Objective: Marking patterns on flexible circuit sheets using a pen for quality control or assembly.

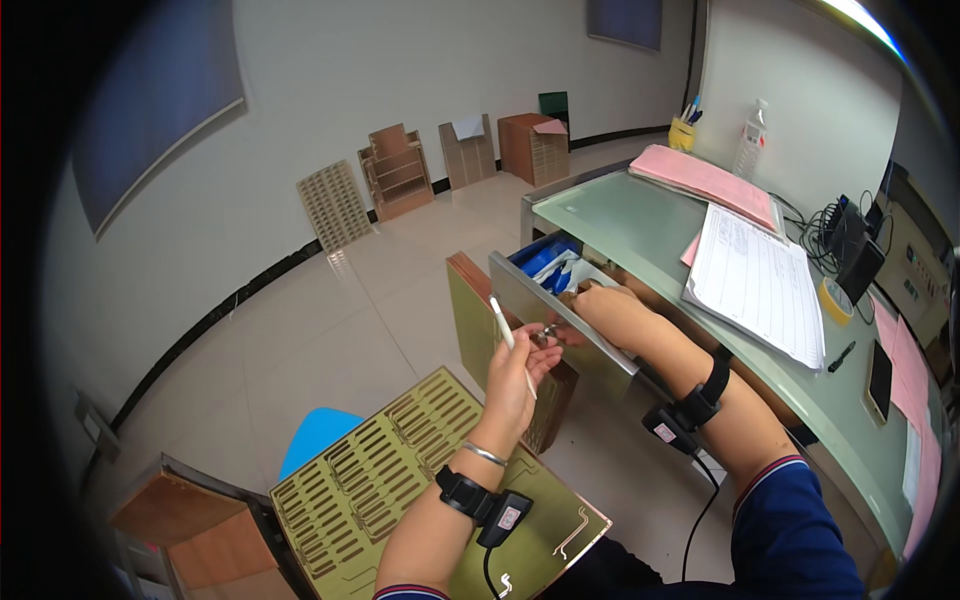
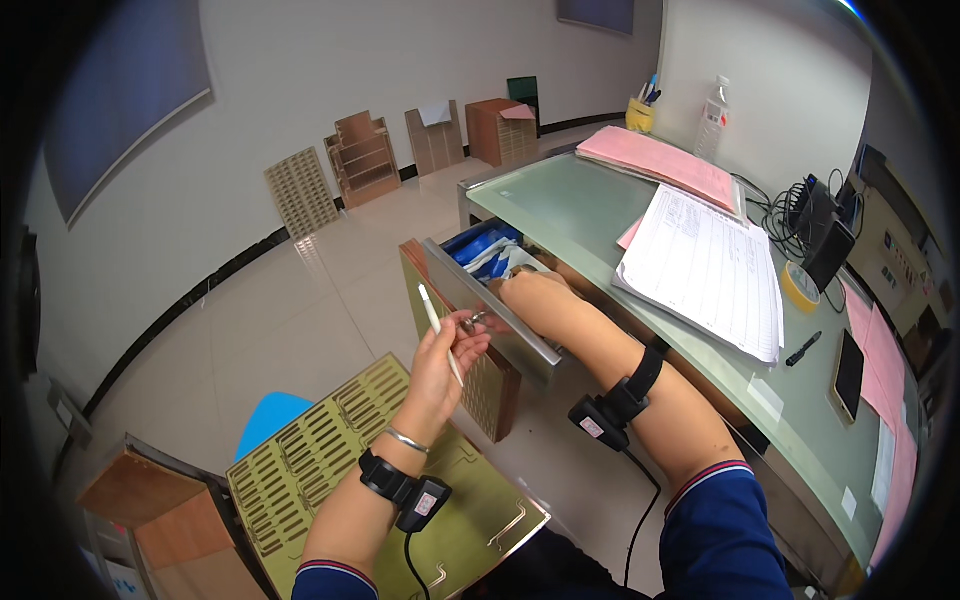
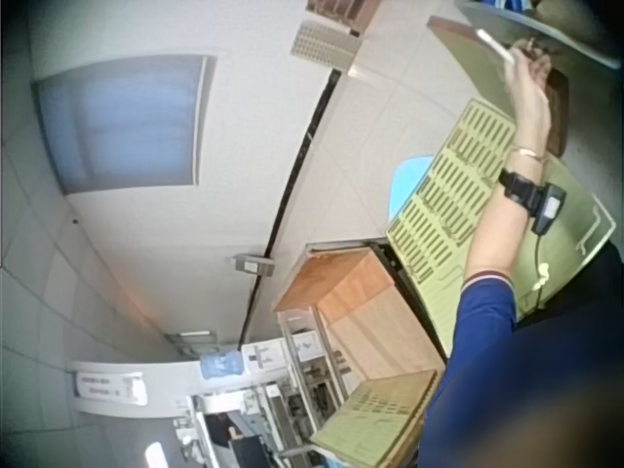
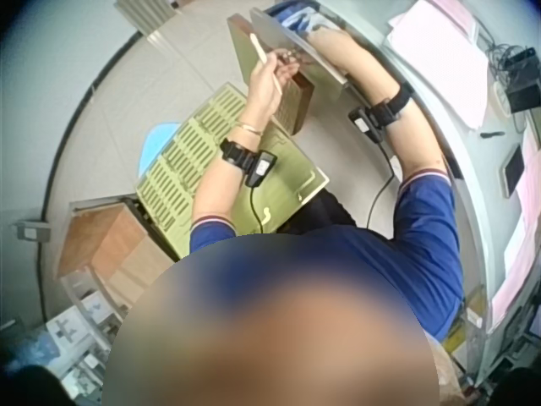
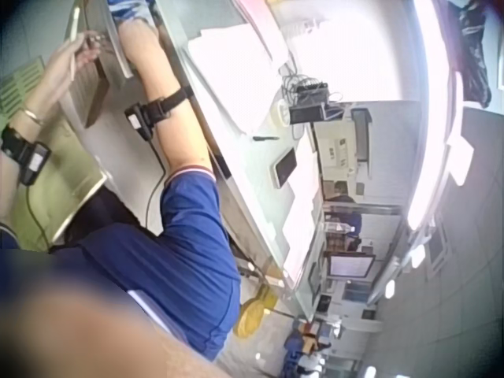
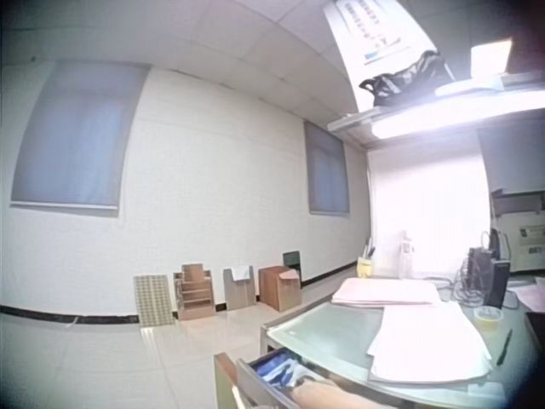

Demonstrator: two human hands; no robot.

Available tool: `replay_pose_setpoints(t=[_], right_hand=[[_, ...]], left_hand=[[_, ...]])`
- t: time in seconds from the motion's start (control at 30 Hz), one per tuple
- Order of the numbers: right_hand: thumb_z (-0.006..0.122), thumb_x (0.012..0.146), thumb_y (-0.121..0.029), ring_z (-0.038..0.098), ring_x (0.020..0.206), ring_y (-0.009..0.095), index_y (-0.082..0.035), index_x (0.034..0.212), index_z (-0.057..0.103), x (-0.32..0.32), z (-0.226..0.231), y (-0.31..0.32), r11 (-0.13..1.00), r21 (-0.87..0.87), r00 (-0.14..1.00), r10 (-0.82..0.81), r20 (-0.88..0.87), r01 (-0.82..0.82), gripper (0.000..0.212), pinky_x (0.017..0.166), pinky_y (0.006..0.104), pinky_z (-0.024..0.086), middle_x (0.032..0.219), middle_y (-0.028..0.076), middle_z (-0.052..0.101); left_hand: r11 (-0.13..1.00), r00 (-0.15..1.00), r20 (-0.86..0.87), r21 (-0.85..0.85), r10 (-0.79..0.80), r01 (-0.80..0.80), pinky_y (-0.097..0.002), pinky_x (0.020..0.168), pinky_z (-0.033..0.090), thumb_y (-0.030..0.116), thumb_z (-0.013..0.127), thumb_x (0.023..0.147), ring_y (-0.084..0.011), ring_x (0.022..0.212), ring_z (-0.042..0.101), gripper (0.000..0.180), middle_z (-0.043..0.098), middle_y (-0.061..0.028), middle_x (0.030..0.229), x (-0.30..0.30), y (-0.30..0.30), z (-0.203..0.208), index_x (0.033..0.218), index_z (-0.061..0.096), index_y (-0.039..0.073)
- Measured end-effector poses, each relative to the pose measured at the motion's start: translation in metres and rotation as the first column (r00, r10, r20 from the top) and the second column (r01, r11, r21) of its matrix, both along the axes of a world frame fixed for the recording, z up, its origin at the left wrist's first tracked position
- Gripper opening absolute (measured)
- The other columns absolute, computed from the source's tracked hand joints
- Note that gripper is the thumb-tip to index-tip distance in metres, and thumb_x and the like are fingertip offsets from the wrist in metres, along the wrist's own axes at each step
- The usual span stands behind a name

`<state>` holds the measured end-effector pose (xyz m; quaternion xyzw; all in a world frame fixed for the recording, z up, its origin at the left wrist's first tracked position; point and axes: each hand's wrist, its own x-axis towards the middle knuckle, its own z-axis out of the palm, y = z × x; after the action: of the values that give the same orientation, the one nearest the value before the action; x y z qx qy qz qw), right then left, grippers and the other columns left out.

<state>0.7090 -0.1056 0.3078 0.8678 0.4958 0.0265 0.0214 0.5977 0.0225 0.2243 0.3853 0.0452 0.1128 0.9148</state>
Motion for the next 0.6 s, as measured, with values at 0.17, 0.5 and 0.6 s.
replay_pose_setpoints(t=[0.17,0.5,0.6], right_hand=[[0.063,0.082,-0.032,0.067,0.084,0.028,-0.007,0.099,0.064,-0.001,0.000,-0.002,0.999,0.019,0.999,-0.032,-0.041,0.033,0.031,0.072,0.0388,0.053,0.086,0.015,0.068],[0.065,0.081,-0.030,0.062,0.090,0.028,-0.009,0.108,0.063,0.008,-0.008,-0.001,0.998,0.001,0.995,-0.060,-0.080,0.060,0.034,0.075,0.0399,0.051,0.093,0.014,0.065],[0.065,0.080,-0.028,0.064,0.086,0.030,-0.008,0.102,0.065,-0.001,-0.003,-0.001,0.995,-0.002,0.994,-0.100,-0.052,0.100,0.030,0.074,0.0401,0.052,0.090,0.015,0.066]], left_hand=[[1.000,1.000,-0.010,0.001,-0.001,0.001,-0.0282,0.080,0.052,0.026,0.039,0.099,-0.0191,0.087,0.061,0.033,0.057,-0.0114,0.095,-0.001,0.002,0.002,0.113,0.048,-0.002],[1.000,1.000,-0.013,-0.002,0.005,-0.005,-0.0287,0.080,0.052,0.026,0.039,0.099,-0.0196,0.087,0.060,0.033,0.057,-0.0125,0.095,0.000,0.000,0.004,0.113,0.048,-0.002],[1.000,1.000,-0.027,-0.006,0.006,-0.007,-0.0288,0.080,0.052,0.026,0.039,0.099,-0.0198,0.087,0.060,0.033,0.057,-0.0126,0.095,-0.001,0.001,0.003,0.113,0.048,-0.003]])
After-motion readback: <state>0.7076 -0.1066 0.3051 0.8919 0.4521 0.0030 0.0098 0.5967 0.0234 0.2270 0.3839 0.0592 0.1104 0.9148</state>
